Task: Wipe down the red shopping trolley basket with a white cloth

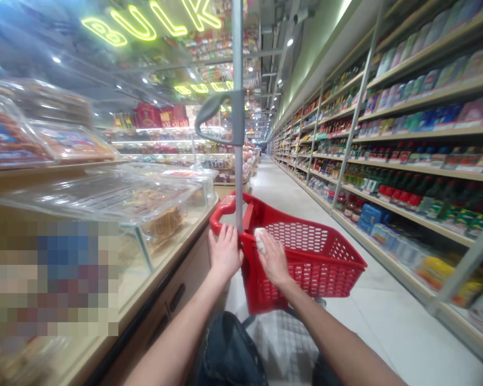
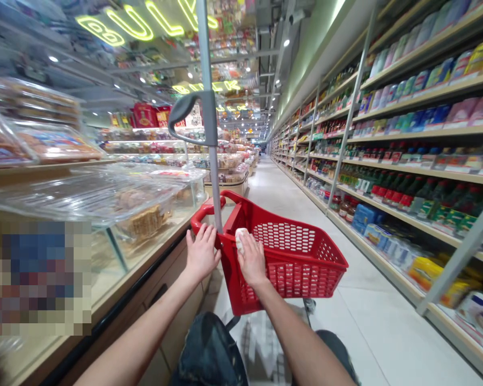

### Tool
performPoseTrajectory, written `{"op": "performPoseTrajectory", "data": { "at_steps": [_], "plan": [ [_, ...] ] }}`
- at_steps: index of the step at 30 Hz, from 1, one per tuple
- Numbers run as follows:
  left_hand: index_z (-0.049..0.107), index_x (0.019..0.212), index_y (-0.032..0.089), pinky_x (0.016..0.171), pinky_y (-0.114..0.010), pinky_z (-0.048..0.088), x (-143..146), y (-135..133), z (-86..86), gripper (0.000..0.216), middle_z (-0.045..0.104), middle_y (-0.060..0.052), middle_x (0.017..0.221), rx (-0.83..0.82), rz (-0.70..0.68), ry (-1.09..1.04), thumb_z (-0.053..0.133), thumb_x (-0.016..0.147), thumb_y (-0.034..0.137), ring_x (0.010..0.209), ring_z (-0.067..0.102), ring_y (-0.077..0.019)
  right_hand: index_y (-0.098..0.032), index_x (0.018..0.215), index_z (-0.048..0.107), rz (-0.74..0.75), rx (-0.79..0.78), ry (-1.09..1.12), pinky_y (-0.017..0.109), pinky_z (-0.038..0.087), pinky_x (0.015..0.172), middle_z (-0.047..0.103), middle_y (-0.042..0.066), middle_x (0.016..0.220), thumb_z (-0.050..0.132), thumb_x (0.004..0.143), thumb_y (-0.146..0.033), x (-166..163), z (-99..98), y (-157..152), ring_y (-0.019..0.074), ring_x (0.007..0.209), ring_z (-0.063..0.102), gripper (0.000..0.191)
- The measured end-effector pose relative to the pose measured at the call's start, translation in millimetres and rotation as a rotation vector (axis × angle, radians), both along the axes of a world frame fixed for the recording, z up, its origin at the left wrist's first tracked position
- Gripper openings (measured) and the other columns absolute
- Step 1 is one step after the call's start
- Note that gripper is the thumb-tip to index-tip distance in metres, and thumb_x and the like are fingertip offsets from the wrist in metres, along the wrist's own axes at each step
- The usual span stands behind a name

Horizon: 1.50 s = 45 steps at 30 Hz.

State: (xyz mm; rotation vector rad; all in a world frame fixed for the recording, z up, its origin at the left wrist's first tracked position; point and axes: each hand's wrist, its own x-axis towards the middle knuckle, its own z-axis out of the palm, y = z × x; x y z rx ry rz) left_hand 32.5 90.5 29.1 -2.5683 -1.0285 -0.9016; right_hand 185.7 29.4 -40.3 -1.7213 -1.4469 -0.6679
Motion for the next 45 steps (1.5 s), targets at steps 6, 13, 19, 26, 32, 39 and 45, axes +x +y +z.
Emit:
{"op": "performPoseTrajectory", "data": {
  "at_steps": [6,13,19,26,32,39,45],
  "plan": [
    [0.039,0.129,0.011,0.104,-0.058,0.013,-10.2,-0.1,-5.5,0.058,0.033,-0.012,0.14,0.017,0.029,-0.091,0.045,0.073,0.022,0.131,0.024,-0.0271,-0.024,0.132,0.035,0.138,0.26,-0.08,0.042,0.032,0.099,0.051,0.004,0.127,0.034,0.077,-0.007,-19.6,71.1,17.3,0.0165,0.12,0.042,0.058],
    [0.037,0.131,0.012,0.104,-0.059,0.013,-14.5,5.3,-4.4,0.061,0.03,-0.012,0.141,-0.003,0.057,-0.085,0.047,0.071,0.02,0.131,0.023,-0.0278,-0.025,0.127,0.043,0.06,0.39,-0.432,0.047,0.019,0.105,0.039,0.003,0.137,0.037,0.082,-0.009,-30.2,205.2,45.7,0.0176,0.133,0.019,0.048],
    [0.036,0.132,0.014,0.105,-0.058,0.011,-18.2,4.5,-11.7,0.063,0.027,-0.011,0.142,-0.009,0.017,-0.053,0.047,0.071,0.021,0.132,0.021,-0.0268,-0.026,0.129,0.042,0.093,0.145,-0.625,0.047,0.015,0.106,0.04,0.004,0.136,0.034,0.086,-0.009,-16.8,151.7,43.9,0.0192,0.131,0.023,0.046],
    [0.032,0.133,0.012,0.104,-0.059,0.013,-20.3,6.7,-12.5,0.065,0.026,-0.012,0.143,0.012,0.038,-0.089,0.046,0.07,0.02,0.133,0.019,-0.0265,-0.026,0.13,0.04,0.145,0.086,-0.683,0.046,0.015,0.106,0.042,0.003,0.134,0.035,0.088,-0.011,-13.2,123.6,35.6,0.0173,0.129,0.028,0.045],
    [0.032,0.133,0.011,0.103,-0.059,0.014,-18.6,5.9,-15.6,0.065,0.026,-0.013,0.143,0.003,0.051,-0.086,0.047,0.07,0.019,0.133,0.019,-0.027,-0.025,0.131,0.038,0.055,0.147,-0.516,0.051,0.012,0.105,0.034,0.004,0.14,0.031,0.088,-0.01,-15.1,167.6,46.6,0.0201,0.133,0.019,0.046],
    [0.031,0.133,0.01,0.104,-0.057,0.014,-22.2,-0.7,-37.2,0.066,0.026,-0.013,0.143,-0.057,0.062,-0.054,0.047,0.07,0.018,0.133,0.019,-0.026,-0.023,0.128,0.042,0.139,-0.027,-0.481,0.051,0.02,0.103,0.04,0.006,0.136,0.032,0.086,-0.007,-18.9,61.4,20.9,0.0202,0.131,0.024,0.046],
    [0.03,0.134,0.011,0.105,-0.056,0.012,-22.6,-10.9,-68.2,0.064,0.025,-0.013,0.143,-0.118,0.031,0.043,0.045,0.072,0.019,0.133,0.019,-0.0256,-0.02,0.126,0.046,0.15,-0.109,-0.4,0.049,0.02,0.103,0.044,0.007,0.133,0.035,0.083,-0.008,-28.5,-37.4,-0.5,0.0225,0.128,0.029,0.046]
  ]
}}
